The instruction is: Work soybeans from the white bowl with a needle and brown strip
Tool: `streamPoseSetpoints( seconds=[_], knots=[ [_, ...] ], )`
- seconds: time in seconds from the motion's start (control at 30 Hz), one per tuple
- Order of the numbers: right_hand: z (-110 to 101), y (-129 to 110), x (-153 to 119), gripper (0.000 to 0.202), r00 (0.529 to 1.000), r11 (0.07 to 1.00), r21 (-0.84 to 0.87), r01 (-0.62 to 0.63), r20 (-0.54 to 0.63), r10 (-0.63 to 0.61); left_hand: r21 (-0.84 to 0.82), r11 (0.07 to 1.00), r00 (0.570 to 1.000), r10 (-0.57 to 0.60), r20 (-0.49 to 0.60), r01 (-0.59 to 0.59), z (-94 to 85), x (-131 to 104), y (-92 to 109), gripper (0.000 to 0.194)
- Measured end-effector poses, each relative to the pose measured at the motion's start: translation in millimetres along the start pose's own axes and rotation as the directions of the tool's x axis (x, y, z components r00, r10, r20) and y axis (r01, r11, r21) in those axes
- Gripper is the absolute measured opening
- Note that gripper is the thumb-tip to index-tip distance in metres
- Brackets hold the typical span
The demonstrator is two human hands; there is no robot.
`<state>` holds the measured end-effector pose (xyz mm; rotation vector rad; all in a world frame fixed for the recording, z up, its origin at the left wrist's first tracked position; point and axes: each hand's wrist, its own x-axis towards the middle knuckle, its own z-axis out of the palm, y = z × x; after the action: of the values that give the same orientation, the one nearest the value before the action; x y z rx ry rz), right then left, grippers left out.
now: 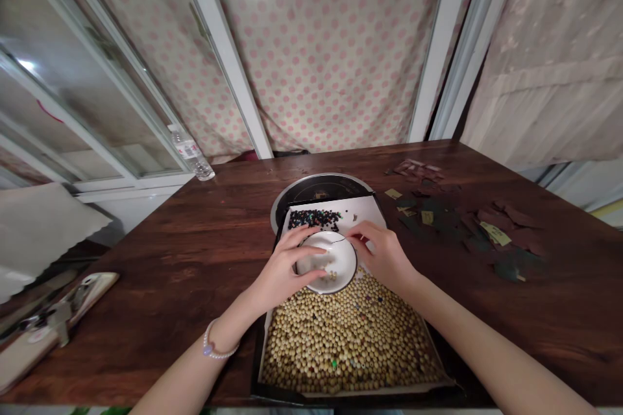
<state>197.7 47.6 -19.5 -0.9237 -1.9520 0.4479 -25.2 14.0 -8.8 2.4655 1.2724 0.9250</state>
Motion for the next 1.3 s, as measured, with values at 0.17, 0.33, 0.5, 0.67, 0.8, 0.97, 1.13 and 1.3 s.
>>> streamPoseSetpoints(
  seconds=[0.17, 0.33, 0.5, 0.67, 0.8, 0.97, 1.13, 1.3],
  knots=[
    [0.6, 0.3, -1.4, 0.008, 0.993, 0.991, 0.064, -0.118, -0.017, 0.120, -0.057, 0.998, 0.993, 0.002, -0.117, -0.008, -1.6, 3.0, 3.0, 0.025],
    [-0.1, 6.7, -1.9, 0.010, 0.965, 0.948, 0.183, -0.261, 0.024, 0.261, -0.090, 0.994, 0.952, 0.030, -0.306, -0.060, -5.2, 2.1, 11.0, 0.025],
    [0.3, 6.5, 0.6, 0.018, 0.938, 0.879, 0.334, -0.341, 0.067, 0.339, -0.221, 0.930, 0.946, 0.251, -0.207, -0.295, -20.7, -3.5, 32.6, 0.008],
    [0.4, 4.6, 3.3, 0.024, 0.926, 0.831, 0.418, -0.367, 0.080, 0.368, -0.273, 0.948, 0.857, 0.274, 0.437, -0.164, -25.7, -6.1, 47.4, 0.013],
    [0.0, 5.7, 4.7, 0.027, 0.928, 0.812, 0.462, -0.357, 0.072, 0.366, -0.179, 0.972, 0.772, 0.231, 0.592, -0.154, -19.2, -7.4, 48.4, 0.020],
    [0.2, 6.6, 5.6, 0.025, 0.927, 0.772, 0.529, -0.354, 0.089, 0.364, -0.088, 0.979, 0.759, 0.197, 0.621, -0.183, -14.3, -8.4, 51.1, 0.012],
    [-0.1, 6.8, 4.7, 0.021, 0.925, 0.800, 0.469, -0.374, 0.124, 0.359, -0.161, 0.977, 0.777, 0.207, 0.595, -0.137, -15.0, -7.7, 51.9, 0.009],
    [0.0, 6.6, 3.7, 0.021, 0.934, 0.837, 0.414, -0.358, 0.147, 0.326, -0.332, 0.943, 0.832, 0.198, 0.519, -0.018, -18.5, -5.1, 46.2, 0.011]
  ],
)
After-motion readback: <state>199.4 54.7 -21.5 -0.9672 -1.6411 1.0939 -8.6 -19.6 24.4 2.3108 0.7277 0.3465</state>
